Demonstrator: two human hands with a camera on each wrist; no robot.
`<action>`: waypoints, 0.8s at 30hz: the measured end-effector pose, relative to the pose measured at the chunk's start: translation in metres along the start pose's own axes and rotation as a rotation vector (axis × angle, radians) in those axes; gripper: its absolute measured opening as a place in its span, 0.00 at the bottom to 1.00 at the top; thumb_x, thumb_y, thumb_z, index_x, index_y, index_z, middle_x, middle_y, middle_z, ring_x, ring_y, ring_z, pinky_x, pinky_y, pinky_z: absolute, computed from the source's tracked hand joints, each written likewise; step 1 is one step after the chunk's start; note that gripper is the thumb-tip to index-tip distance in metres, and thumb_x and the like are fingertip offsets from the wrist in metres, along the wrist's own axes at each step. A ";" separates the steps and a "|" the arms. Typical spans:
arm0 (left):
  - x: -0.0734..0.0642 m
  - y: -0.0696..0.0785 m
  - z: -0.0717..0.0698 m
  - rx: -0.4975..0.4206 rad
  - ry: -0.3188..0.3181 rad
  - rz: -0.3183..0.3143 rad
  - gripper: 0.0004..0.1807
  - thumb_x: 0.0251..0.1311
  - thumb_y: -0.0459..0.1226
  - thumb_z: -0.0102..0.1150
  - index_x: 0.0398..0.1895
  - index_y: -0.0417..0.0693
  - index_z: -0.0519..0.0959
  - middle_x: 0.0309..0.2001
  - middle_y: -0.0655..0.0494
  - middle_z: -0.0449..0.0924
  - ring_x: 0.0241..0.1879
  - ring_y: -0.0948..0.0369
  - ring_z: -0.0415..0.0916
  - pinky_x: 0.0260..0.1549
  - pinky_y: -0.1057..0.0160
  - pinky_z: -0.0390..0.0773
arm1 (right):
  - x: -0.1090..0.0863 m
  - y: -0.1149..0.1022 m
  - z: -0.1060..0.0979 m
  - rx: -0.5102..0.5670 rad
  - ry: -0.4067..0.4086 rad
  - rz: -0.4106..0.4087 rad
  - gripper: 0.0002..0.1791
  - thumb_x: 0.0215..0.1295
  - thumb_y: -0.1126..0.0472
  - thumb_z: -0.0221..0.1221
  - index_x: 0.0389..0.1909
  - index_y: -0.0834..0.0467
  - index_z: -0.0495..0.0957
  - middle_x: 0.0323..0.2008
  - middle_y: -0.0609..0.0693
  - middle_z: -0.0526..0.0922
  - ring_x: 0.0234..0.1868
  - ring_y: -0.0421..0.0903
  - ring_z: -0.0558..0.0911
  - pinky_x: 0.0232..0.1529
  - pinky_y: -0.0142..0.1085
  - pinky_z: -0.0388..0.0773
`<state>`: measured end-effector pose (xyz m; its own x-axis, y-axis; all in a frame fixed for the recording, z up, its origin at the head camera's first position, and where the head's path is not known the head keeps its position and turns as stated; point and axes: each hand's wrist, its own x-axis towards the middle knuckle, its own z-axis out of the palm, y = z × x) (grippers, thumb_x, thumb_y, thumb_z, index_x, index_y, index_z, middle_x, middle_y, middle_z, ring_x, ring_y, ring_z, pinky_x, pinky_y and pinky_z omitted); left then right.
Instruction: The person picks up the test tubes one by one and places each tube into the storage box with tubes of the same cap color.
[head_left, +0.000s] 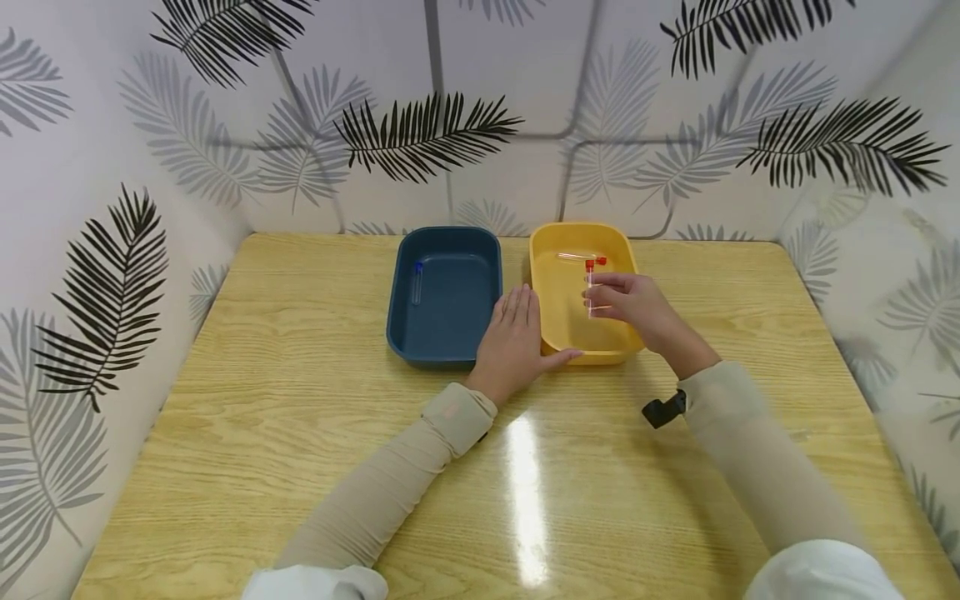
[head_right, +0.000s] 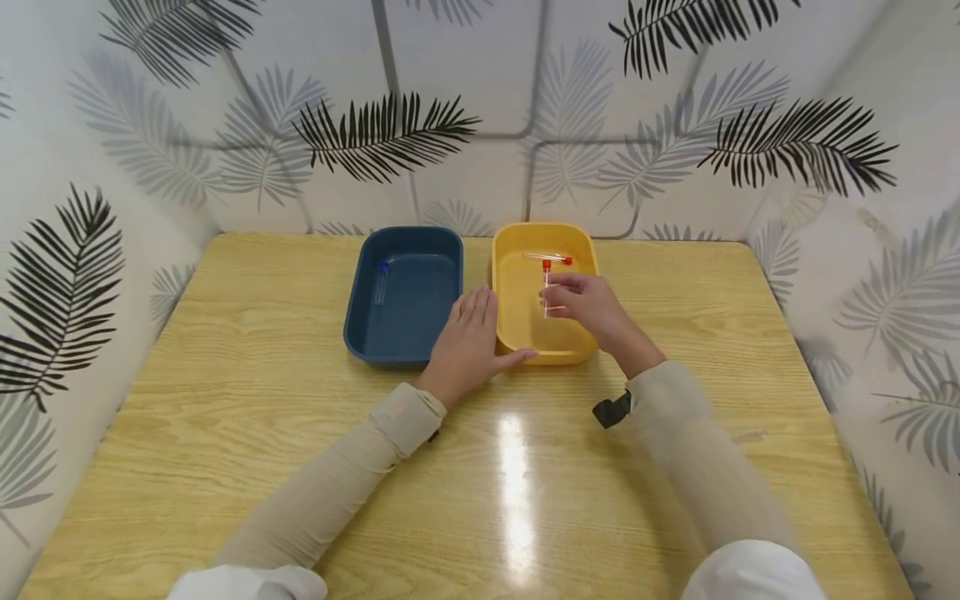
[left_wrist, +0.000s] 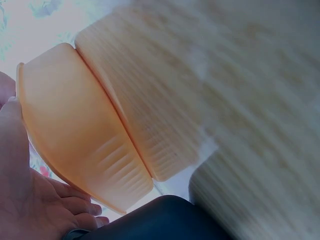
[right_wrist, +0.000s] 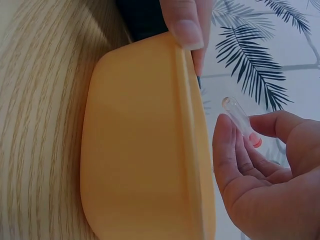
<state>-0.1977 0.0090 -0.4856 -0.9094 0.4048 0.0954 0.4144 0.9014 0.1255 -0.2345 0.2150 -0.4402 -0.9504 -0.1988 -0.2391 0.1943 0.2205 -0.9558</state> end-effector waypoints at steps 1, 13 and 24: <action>0.000 0.000 0.000 -0.002 -0.002 -0.001 0.63 0.48 0.77 0.26 0.71 0.34 0.46 0.71 0.42 0.45 0.71 0.52 0.40 0.67 0.56 0.39 | 0.003 0.001 0.002 0.004 -0.005 0.000 0.25 0.67 0.58 0.55 0.58 0.70 0.67 0.50 0.62 0.76 0.46 0.52 0.81 0.51 0.43 0.74; 0.000 -0.001 0.003 0.033 0.020 0.008 0.63 0.47 0.77 0.25 0.71 0.34 0.48 0.71 0.42 0.47 0.71 0.52 0.42 0.67 0.55 0.39 | 0.028 0.007 0.025 0.050 -0.103 0.054 0.24 0.71 0.62 0.48 0.62 0.72 0.62 0.57 0.69 0.69 0.58 0.62 0.70 0.53 0.40 0.72; -0.001 0.000 0.002 0.019 0.018 0.020 0.60 0.50 0.75 0.31 0.71 0.34 0.48 0.71 0.41 0.46 0.71 0.53 0.39 0.67 0.55 0.39 | 0.035 0.013 0.040 0.131 -0.159 0.138 0.23 0.71 0.63 0.47 0.63 0.70 0.63 0.59 0.64 0.69 0.54 0.55 0.73 0.55 0.38 0.71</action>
<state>-0.1968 0.0085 -0.4881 -0.9002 0.4198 0.1157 0.4313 0.8962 0.1043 -0.2558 0.1730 -0.4674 -0.8648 -0.3249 -0.3828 0.3591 0.1327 -0.9238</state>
